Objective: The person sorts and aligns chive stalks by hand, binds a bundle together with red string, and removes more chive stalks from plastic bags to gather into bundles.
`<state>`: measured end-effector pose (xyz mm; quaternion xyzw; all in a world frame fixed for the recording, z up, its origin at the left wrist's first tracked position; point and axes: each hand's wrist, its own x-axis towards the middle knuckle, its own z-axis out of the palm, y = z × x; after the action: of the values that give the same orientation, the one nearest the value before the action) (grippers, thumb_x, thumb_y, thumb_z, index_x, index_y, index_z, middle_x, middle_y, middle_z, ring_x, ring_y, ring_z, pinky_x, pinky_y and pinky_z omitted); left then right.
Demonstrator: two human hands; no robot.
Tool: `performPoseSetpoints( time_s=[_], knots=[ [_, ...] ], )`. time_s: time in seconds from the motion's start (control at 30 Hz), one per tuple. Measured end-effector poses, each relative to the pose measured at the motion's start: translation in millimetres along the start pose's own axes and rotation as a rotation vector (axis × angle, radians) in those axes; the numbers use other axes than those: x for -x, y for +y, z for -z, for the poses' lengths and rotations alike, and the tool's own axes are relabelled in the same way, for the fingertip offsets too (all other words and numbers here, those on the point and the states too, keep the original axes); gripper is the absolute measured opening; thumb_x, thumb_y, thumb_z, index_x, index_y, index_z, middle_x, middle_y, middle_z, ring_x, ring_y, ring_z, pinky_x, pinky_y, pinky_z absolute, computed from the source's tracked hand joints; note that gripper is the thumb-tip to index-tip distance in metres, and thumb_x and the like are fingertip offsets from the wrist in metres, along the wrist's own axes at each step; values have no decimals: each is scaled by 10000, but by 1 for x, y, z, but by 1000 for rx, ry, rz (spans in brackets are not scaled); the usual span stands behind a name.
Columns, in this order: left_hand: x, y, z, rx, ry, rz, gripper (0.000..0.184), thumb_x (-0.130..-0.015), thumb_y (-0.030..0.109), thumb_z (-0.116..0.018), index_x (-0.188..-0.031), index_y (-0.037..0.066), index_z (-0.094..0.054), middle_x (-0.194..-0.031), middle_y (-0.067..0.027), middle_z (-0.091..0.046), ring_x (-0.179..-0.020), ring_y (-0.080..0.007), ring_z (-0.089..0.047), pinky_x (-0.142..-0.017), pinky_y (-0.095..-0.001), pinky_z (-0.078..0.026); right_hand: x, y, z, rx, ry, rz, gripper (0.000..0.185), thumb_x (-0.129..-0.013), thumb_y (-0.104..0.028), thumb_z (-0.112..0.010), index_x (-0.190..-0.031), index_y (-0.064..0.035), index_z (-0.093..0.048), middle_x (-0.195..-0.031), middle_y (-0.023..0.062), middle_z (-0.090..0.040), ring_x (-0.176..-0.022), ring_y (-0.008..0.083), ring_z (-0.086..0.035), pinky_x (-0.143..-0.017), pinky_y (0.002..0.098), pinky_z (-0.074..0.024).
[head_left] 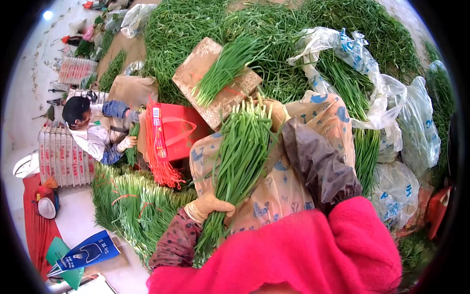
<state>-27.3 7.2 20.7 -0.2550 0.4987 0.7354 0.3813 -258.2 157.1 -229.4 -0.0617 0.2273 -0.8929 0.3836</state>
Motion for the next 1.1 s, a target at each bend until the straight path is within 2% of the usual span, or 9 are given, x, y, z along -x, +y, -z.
performPoseSetpoints(
  time_s=[0.1, 0.2, 0.23, 0.3, 0.53, 0.67, 0.73, 0.97, 1.1],
  knots=[
    [-2, -2, 4, 35, -5, 22, 577, -709, -43, -692, -1250, -10, -495, -995, -146, -647, -612, -164, -581, -497, -280, -454, -23, 33, 48, 1132, -122, 676, 299, -980, -221, -506, -1116, 32, -587, -810, 92, -630, -610, 158, -567, -575, 299, -516],
    [2, -4, 6, 84, -8, 26, 601, -699, -10, -703, -1261, -16, -491, -1004, -154, -649, -603, -157, -561, -482, -281, -437, -26, 8, -1, 552, 661, -243, 397, -996, -314, -461, -1188, 18, -562, -722, 101, -613, -508, 155, -518, -521, 292, -481],
    [7, -3, 6, 115, -45, 32, 597, -702, 10, -715, -1256, -16, -494, -999, -153, -650, -599, -159, -562, -488, -286, -442, -18, -24, -41, 1121, 904, -458, 353, -956, -371, -481, -957, -95, -700, -750, 74, -673, -706, 207, -640, -629, 319, -492],
    [19, -13, 15, 117, -125, 34, 593, -715, 60, -739, -1251, -16, -496, -1023, -160, -653, -602, -164, -570, -519, -295, -462, -12, -34, -3, 999, 985, -52, 501, -941, -444, -426, -752, -91, -727, -767, 97, -692, -676, 224, -635, -606, 384, -472],
    [39, -32, 18, 123, 19, 73, 628, -711, 82, -729, -1275, -25, -474, -1061, -169, -646, -556, -174, -554, -472, -290, -445, 1, -122, -55, 923, 418, -63, 343, -913, -362, -591, -1016, -44, -668, -734, 30, -622, -722, 87, -574, -611, 284, -454],
    [35, -25, 11, 103, 124, 41, 616, -714, 42, -722, -1280, -7, -485, -1100, -155, -639, -605, -172, -590, -513, -301, -491, 44, -102, -170, 1262, -84, -565, 524, -831, -447, -664, -1110, -4, -622, -884, 140, -678, -832, 227, -645, -726, 351, -516],
    [33, -23, 9, 66, 164, 19, 596, -695, 14, -735, -1249, 26, -515, -1015, -96, -642, -644, -142, -587, -557, -271, -495, 53, -60, -156, 1591, -194, -276, 580, -791, -455, -676, -1140, 2, -606, -966, 211, -672, -908, 335, -647, -791, 401, -515],
    [47, -32, 19, -293, 257, 155, 1018, -646, 42, -706, -1506, 69, -161, -1223, -71, -550, -1071, -136, -506, -955, -288, -416, 46, -42, -104, 1841, 41, -308, 346, -841, -299, -594, -1092, -64, -631, -927, 172, -671, -864, 343, -650, -781, 441, -518],
    [51, -47, 18, -511, 250, -141, 940, -663, -26, -715, -1472, 74, -246, -1018, -60, -584, -783, -139, -578, -620, -302, -516, 16, -93, -74, 1945, 349, -270, 272, -862, -268, -593, -1043, -67, -627, -878, 157, -665, -850, 316, -657, -771, 432, -532]
  ],
)
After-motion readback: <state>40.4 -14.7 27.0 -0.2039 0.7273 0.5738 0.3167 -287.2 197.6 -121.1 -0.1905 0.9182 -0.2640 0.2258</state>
